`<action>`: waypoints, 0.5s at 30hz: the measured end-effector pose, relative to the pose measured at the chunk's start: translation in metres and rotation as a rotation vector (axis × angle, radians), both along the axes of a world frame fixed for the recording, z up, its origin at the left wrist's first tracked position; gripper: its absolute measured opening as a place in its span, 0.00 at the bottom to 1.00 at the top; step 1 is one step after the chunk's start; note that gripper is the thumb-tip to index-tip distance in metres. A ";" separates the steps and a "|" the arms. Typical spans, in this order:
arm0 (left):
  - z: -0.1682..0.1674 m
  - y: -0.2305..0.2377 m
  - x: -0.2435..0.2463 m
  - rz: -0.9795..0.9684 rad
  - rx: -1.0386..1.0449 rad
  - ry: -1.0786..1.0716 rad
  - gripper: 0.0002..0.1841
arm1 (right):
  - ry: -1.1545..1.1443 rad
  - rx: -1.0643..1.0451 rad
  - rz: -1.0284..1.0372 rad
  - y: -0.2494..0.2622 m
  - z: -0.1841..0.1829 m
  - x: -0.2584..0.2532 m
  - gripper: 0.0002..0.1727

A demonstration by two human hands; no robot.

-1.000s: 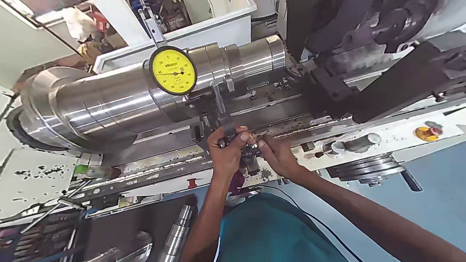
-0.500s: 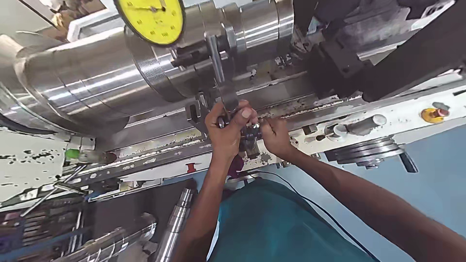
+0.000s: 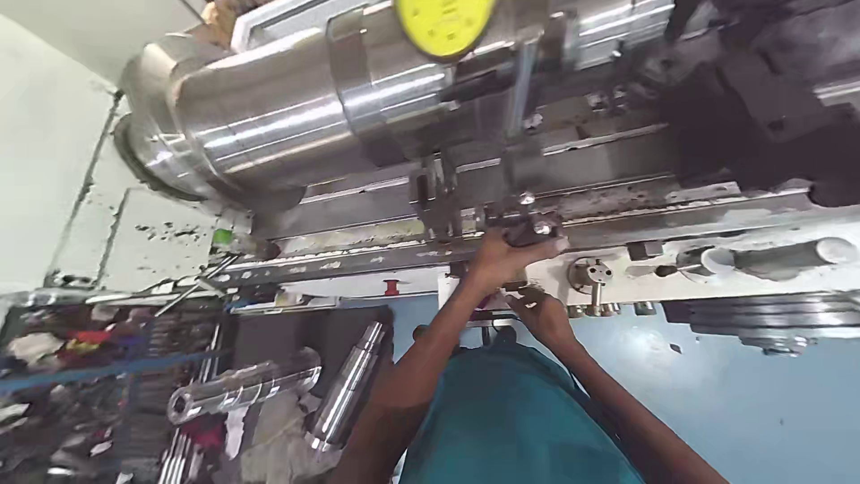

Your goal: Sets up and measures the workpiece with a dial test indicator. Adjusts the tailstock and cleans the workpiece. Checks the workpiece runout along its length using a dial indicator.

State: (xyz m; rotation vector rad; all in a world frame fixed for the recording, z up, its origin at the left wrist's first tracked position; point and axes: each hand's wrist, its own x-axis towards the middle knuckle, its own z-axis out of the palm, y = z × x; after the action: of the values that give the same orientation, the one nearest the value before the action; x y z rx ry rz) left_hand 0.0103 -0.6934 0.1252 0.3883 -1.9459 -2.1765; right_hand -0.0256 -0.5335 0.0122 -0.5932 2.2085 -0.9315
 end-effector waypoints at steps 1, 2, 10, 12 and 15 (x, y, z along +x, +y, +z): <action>-0.002 0.000 0.000 0.002 0.007 0.014 0.19 | 0.053 0.043 0.024 -0.006 -0.004 0.007 0.27; -0.003 0.000 -0.001 0.011 0.006 0.027 0.18 | 0.114 0.084 0.031 -0.012 -0.005 0.012 0.28; -0.008 0.012 -0.008 0.177 -0.078 0.135 0.10 | 0.611 0.307 0.102 -0.029 -0.010 0.033 0.28; -0.007 0.015 -0.007 0.237 -0.059 0.163 0.09 | 0.487 0.220 0.035 -0.031 -0.015 0.031 0.26; -0.010 0.018 -0.007 0.239 -0.027 0.171 0.11 | 0.268 -0.265 -0.228 -0.026 -0.049 0.033 0.29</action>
State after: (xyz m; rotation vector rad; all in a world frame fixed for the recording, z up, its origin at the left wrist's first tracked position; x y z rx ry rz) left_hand 0.0037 -0.6755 0.1153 0.3943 -1.7391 -1.9633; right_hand 0.0073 -0.5596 -0.0364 -0.6251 2.4464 -1.3462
